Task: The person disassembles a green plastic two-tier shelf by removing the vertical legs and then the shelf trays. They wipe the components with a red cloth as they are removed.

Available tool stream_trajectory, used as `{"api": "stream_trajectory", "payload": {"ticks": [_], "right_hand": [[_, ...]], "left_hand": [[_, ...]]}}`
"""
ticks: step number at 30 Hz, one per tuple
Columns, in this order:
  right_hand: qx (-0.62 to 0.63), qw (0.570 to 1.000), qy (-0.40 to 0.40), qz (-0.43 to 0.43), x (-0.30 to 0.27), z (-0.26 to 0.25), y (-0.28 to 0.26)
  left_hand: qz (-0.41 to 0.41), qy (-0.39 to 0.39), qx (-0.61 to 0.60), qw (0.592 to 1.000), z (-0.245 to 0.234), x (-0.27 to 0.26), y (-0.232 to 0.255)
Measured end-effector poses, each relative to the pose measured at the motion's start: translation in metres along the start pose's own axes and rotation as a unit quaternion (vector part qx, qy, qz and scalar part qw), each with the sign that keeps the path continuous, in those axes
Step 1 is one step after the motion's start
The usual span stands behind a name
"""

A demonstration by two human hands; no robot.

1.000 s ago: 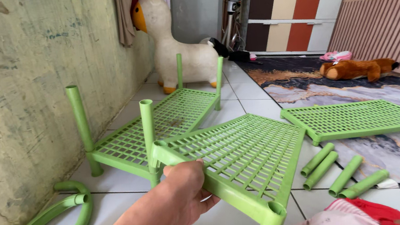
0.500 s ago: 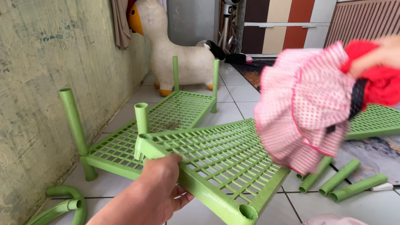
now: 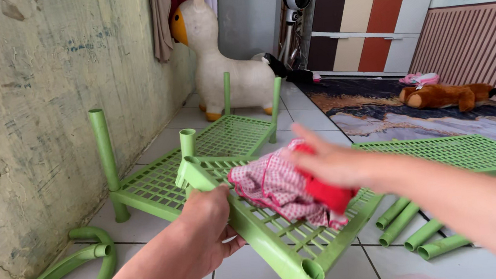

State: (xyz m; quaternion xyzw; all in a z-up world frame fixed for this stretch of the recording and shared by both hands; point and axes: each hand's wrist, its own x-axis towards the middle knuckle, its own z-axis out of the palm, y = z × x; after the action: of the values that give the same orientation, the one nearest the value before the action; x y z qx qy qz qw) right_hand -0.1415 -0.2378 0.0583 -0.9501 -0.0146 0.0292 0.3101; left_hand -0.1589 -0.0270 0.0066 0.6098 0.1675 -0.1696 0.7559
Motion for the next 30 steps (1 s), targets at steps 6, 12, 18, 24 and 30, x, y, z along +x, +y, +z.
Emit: {"api": "stream_trajectory", "payload": {"ticks": [6, 12, 18, 24, 30], "right_hand": [[-0.295, 0.955, -0.012, 0.016, -0.022, 0.068, 0.003], [-0.337, 0.938, 0.017, 0.076, 0.022, 0.049, 0.07], [-0.28, 0.958, 0.062, 0.016, 0.019, 0.023, 0.096], [-0.035, 0.985, 0.014, -0.17, -0.009, 0.053, 0.007], [-0.072, 0.948, 0.112, -0.288, 0.025, 0.062, -0.028]], "left_hand": [[0.002, 0.02, 0.016, 1.0, 0.0, -0.004, -0.006], [-0.015, 0.019, 0.007, 1.0, -0.005, -0.009, -0.011], [-0.025, -0.009, 0.023, 0.999, -0.014, -0.008, -0.01], [-0.017, -0.017, 0.032, 0.999, -0.015, 0.002, -0.012], [0.041, -0.035, 0.018, 0.998, -0.022, -0.003, 0.001]]}}
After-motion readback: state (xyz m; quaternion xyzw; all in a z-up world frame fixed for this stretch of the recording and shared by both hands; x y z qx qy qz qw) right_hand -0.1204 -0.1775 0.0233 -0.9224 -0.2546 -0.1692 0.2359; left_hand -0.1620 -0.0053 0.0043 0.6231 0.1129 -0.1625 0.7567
